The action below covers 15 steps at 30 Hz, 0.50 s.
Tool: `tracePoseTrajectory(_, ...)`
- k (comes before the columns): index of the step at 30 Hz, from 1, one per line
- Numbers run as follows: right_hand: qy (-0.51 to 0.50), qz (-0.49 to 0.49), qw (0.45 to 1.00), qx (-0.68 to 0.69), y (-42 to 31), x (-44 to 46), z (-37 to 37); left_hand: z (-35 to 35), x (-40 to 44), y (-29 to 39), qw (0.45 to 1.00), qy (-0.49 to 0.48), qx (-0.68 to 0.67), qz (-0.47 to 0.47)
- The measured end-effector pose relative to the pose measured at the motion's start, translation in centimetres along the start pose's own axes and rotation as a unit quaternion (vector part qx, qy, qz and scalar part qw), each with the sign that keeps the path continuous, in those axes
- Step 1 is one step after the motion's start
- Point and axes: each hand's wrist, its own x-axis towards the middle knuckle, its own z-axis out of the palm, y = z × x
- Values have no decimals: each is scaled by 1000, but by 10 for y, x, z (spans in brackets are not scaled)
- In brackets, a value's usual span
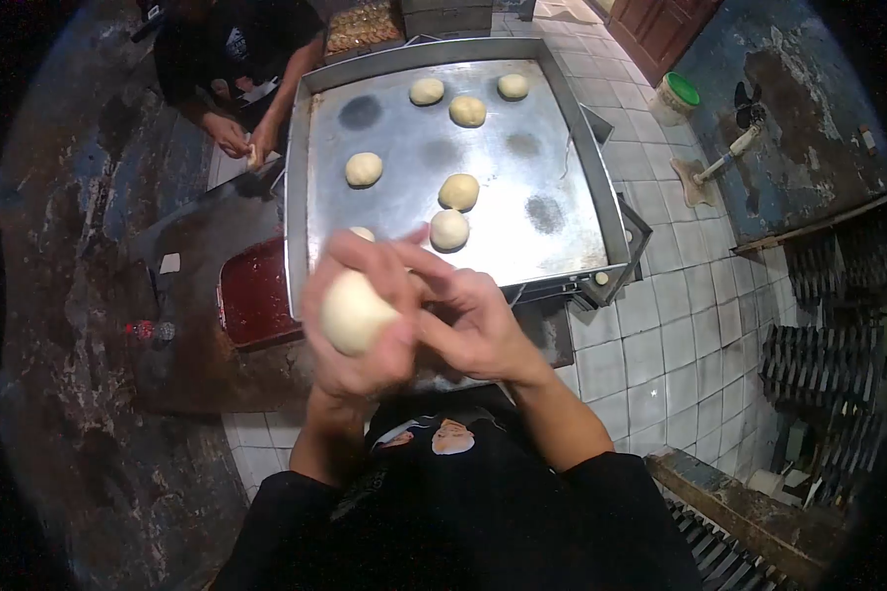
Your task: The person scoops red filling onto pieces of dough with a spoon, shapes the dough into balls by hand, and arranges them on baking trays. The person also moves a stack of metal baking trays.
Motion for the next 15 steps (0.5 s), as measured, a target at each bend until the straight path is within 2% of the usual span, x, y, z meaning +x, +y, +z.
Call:
tracePoseTrajectory(3,192,-69,976,73,22,-14,10,25,3,-17,999,-10,33,3)
tracePoseTrajectory(4,196,-69,976,68,17,-17,2,27,4,-18,998,-14,57,6)
tracePoseTrajectory(6,-6,40,995,-93,-6,-18,-30,18,-7,-27,999,2,-48,-5)
tracePoseTrajectory(7,-179,-5,968,-178,-23,-14,-57,26,-5,-19,982,66,-175,-31)
tracePoseTrajectory(8,-208,23,964,-165,-42,-10,-57,0,-3,-24,999,39,7,-4)
tracePoseTrajectory(10,-165,143,932,-291,-79,-8,-78,-4,6,-32,969,132,202,-48)
tracePoseTrajectory(11,-94,141,948,-267,-82,-3,-81,4,11,-40,959,109,260,-29)
tracePoseTrajectory(12,-21,142,960,-242,-84,0,-81,6,15,-48,953,36,300,-23)
tracePoseTrajectory(13,4,145,964,-224,-86,9,-77,13,19,-62,960,14,279,-32)
tracePoseTrajectory(14,4,146,962,-229,-85,15,-79,21,24,-77,965,-8,259,-37)
tracePoseTrajectory(15,-18,125,941,-313,-86,20,-81,27,28,-88,969,-14,242,-43)
